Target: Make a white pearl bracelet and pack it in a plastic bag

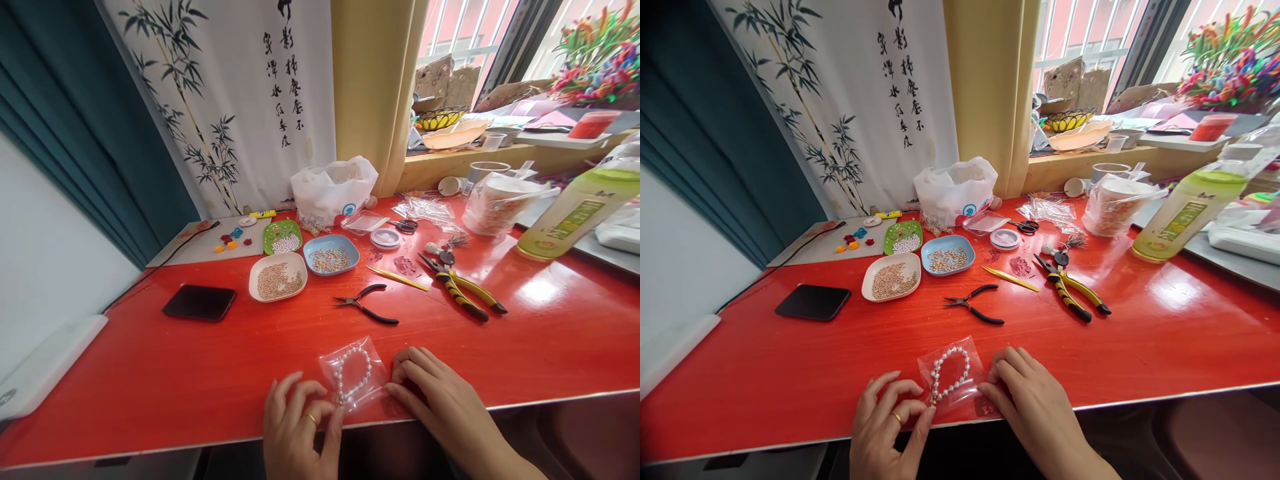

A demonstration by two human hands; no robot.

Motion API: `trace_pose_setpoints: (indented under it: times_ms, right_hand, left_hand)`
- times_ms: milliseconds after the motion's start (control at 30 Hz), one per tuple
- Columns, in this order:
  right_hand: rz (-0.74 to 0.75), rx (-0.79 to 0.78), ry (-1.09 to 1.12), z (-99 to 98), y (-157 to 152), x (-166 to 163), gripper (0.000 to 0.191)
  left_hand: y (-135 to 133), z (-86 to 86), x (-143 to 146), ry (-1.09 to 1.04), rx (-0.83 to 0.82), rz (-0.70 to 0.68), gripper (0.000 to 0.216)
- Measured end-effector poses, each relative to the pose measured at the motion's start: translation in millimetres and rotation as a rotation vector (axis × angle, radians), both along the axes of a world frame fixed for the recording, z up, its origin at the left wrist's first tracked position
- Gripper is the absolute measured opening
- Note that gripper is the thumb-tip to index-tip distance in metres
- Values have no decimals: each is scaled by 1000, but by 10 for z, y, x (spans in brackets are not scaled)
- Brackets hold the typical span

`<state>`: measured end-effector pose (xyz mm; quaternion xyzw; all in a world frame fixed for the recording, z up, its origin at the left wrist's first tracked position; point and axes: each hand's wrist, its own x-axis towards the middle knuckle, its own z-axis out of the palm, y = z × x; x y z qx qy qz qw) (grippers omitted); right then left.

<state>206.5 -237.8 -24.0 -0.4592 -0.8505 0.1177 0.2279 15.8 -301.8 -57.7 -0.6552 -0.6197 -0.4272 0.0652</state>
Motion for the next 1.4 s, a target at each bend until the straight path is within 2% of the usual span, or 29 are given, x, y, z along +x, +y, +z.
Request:
trace_pose_setpoints:
  times_ms: [233, 467, 933, 1400]
  right_hand:
    - [-11, 18, -27, -13, 1, -12, 25]
    - [-20, 58, -31, 3, 10, -27, 32]
    - [-32, 32, -46, -36, 6, -20, 23]
    - [-27, 43, -35, 3, 2, -32, 26]
  left_hand:
    - [-7, 0, 7, -8, -54, -4, 17]
    - [2, 16, 10, 13, -27, 9, 18]
    - [15, 26, 21, 30, -49, 19, 18]
    - [22, -9, 15, 35, -35, 14, 20]
